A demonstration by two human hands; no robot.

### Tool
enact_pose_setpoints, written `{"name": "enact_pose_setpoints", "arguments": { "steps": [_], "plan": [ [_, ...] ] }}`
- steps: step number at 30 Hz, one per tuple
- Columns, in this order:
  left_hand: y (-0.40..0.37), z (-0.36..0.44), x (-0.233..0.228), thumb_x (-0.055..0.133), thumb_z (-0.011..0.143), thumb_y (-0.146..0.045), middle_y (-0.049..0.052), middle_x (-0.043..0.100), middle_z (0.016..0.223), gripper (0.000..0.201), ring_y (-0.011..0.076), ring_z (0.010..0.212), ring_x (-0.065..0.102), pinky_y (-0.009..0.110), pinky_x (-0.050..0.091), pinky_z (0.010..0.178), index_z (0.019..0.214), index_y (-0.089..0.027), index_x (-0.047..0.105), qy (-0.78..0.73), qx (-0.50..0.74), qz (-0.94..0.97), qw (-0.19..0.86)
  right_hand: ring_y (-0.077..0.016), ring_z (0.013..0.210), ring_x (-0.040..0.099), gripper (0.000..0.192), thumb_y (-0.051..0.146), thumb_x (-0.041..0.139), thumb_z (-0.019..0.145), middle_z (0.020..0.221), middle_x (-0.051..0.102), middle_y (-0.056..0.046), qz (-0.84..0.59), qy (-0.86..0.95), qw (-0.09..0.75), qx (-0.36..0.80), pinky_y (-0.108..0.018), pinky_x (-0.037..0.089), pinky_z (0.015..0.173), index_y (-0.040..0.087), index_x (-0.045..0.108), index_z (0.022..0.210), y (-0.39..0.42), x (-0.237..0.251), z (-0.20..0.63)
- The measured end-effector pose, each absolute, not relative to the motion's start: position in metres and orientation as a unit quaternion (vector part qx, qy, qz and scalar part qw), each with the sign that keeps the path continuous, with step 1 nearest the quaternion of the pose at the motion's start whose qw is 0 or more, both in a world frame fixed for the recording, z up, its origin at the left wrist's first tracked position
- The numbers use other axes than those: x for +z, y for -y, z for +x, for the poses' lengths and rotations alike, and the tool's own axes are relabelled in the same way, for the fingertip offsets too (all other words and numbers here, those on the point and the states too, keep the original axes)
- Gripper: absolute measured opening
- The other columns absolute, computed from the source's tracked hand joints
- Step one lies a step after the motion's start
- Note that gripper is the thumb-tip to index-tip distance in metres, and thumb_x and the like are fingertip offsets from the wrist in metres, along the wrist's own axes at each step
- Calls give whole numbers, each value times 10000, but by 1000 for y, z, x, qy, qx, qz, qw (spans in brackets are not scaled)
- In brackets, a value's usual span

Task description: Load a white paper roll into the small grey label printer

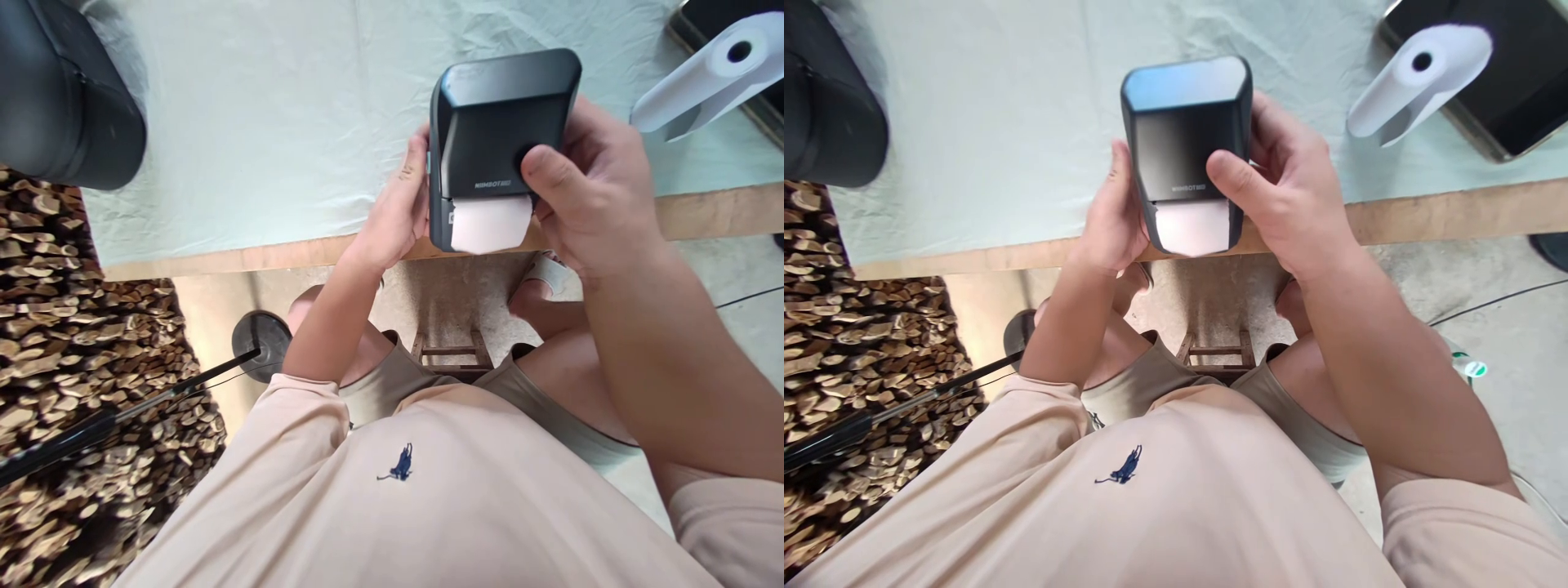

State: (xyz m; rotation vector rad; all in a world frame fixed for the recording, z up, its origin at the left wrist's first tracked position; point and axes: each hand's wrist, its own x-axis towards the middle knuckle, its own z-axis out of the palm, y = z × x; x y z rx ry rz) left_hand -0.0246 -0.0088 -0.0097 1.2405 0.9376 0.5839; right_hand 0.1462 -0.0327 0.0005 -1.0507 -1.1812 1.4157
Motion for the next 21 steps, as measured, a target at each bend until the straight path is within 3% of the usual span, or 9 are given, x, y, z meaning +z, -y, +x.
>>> {"name": "enact_pose_setpoints", "arguments": {
  "steps": [2, 6, 11, 14, 17, 21],
  "plan": [
    [9, -26, -10, 223, 743, -692, 22, 531, 1080, 695, 165, 1016, 580, 246, 512, 727, 1317, -300, 218, -356, 291, 559, 690, -36, 925, 536, 469, 440, 510, 730, 1004, 525, 5, -438, 476, 492, 582, -174, 484, 820, 231, 407, 1137, 31, -3, 145],
    [9, -30, -14, 396, 745, -582, 29, 503, 1117, 745, 164, 1163, 487, 298, 425, 891, 1346, -220, 146, -351, 296, 626, 630, -24, 755, 538, 538, 506, 495, 718, 888, 548, 6, -441, 476, 482, 588, -155, 471, 638, 249, 351, 1167, 26, -4, 147],
    [7, -30, -20, 425, 697, -658, 53, 505, 1183, 781, 189, 1200, 461, 312, 430, 960, 1335, -272, 191, -362, 310, 597, 645, -39, 921, 534, 593, 333, 618, 649, 1151, 470, 8, -455, 535, 437, 563, -149, 498, 721, 281, 375, 1188, 23, 7, 160],
    [6, -28, -22, 384, 733, -639, 45, 470, 1243, 740, 177, 1222, 440, 303, 414, 990, 1343, -284, 164, -328, 342, 580, 662, -29, 959, 510, 586, 325, 656, 601, 1121, 472, 18, -511, 576, 439, 463, -91, 457, 670, 270, 440, 1144, 23, 12, 164],
    [4, -28, -23, 298, 785, -604, 60, 481, 1251, 662, 152, 1190, 471, 286, 419, 971, 1343, -262, 197, -337, 337, 628, 615, 37, 811, 473, 566, 359, 665, 582, 955, 481, 21, -520, 604, 481, 365, -58, 364, 587, 240, 475, 1101, 23, 15, 161],
    [1, -29, -20, 37, 837, -438, 128, 436, 1273, 650, 140, 1173, 465, 244, 441, 833, 1304, -81, 316, -333, 264, 780, 460, 103, 619, 403, 328, 398, 551, 691, 875, 417, 41, -493, 604, 549, 303, -79, 318, 534, 201, 496, 948, 20, 23, 151]
  ]
}}
